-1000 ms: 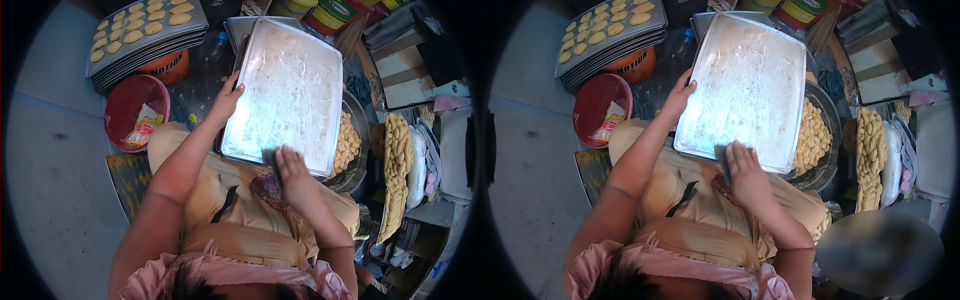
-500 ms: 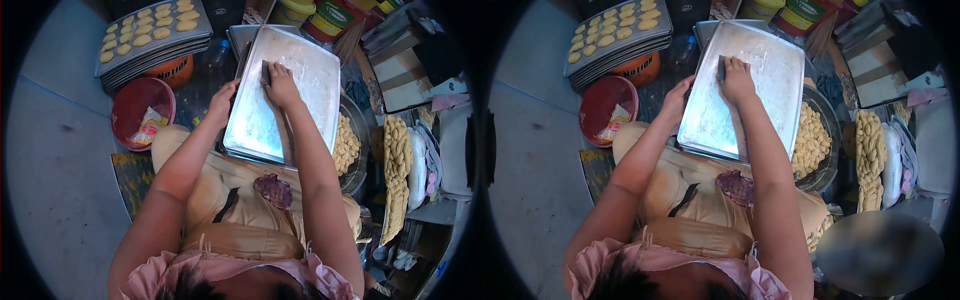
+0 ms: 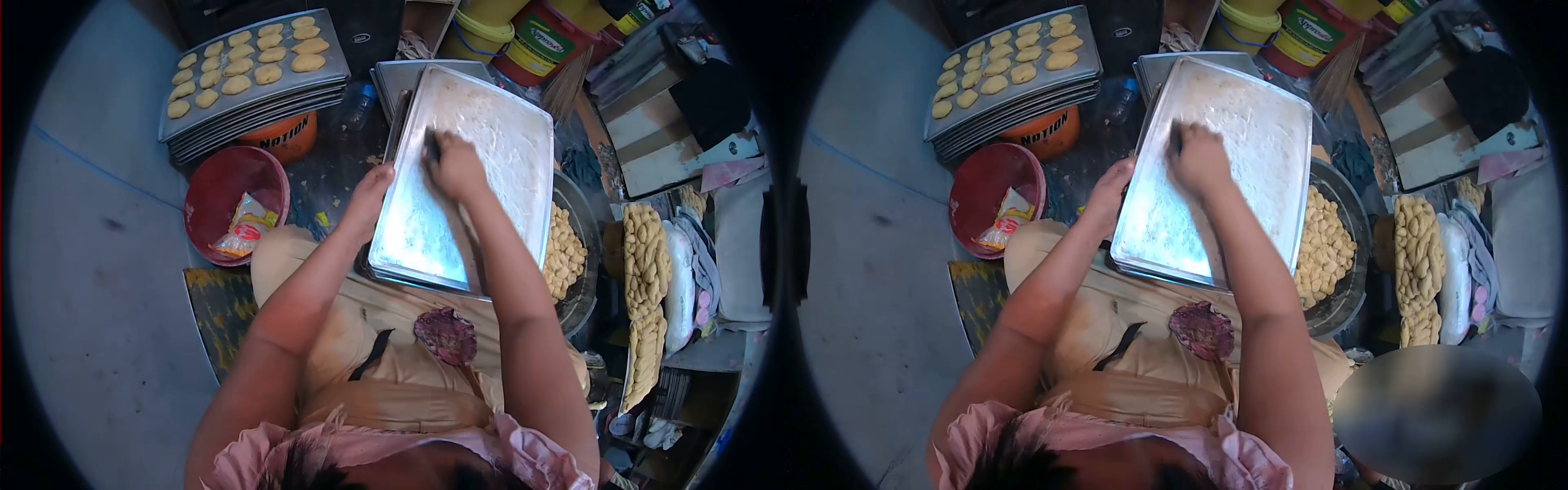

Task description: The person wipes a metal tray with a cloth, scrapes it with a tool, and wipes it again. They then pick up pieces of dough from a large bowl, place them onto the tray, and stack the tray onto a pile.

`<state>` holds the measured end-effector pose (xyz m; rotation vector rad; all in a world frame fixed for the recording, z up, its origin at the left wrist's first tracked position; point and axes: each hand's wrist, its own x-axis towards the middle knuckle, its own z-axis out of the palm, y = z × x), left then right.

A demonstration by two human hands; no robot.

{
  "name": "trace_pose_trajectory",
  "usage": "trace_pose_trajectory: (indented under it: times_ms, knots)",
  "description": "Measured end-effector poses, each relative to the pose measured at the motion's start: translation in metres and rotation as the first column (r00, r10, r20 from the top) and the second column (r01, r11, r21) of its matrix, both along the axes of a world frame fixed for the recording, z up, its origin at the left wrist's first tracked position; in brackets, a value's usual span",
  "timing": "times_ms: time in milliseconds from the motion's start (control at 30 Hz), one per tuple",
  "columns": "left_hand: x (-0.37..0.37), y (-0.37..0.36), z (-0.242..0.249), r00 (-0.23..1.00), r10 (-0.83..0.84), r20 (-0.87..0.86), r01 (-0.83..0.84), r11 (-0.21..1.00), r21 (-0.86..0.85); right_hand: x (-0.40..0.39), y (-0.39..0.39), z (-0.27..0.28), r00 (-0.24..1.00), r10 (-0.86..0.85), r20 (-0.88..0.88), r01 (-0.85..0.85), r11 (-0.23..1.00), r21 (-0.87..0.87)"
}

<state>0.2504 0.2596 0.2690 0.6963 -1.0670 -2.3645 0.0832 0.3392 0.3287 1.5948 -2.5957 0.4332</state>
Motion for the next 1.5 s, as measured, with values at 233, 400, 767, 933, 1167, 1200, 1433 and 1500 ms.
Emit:
trace_pose_trajectory:
  times_ms: [233,400,767,933,1167,1200,1433,1500]
  knots:
    - [-0.008,-0.021,-0.007,0.969,0.192,0.156,-0.053,0.778,-0.626,-0.098,-0.079,-0.003,0.98,0.004,-0.197,-0.014,0.999,-0.05]
    - [0.012,-0.047,0.035,0.993,0.063,0.098,-0.037,0.969,-0.246,0.023,-0.049,0.017,0.931,0.343,-0.125,-0.365,0.865,-0.345]
    - [0.068,-0.074,0.02,0.949,0.233,0.21,-0.188,0.958,-0.215,0.101,0.054,0.068,0.872,0.464,0.153,-0.388,0.848,-0.361]
    - [0.067,-0.065,0.002,0.792,0.535,0.294,-0.217,0.697,-0.683,0.152,0.17,0.047,0.797,0.449,0.403,-0.431,0.891,-0.141]
    - [0.076,-0.025,0.023,0.887,0.178,0.427,0.145,0.77,-0.622,0.168,0.279,-0.106,0.783,0.094,0.615,-0.403,0.83,0.386]
    - [0.075,-0.021,0.019,0.901,0.105,0.42,0.19,0.776,-0.601,0.168,0.282,-0.109,0.773,0.037,0.633,-0.377,0.829,0.413]
    - [0.07,0.008,0.015,0.898,-0.096,0.43,0.317,0.817,-0.481,0.121,0.27,0.004,0.784,-0.109,0.611,-0.113,0.943,0.313]
    - [0.071,0.004,0.016,0.913,-0.132,0.387,0.308,0.844,-0.438,0.109,0.273,0.06,0.761,-0.059,0.645,-0.007,0.995,0.099]
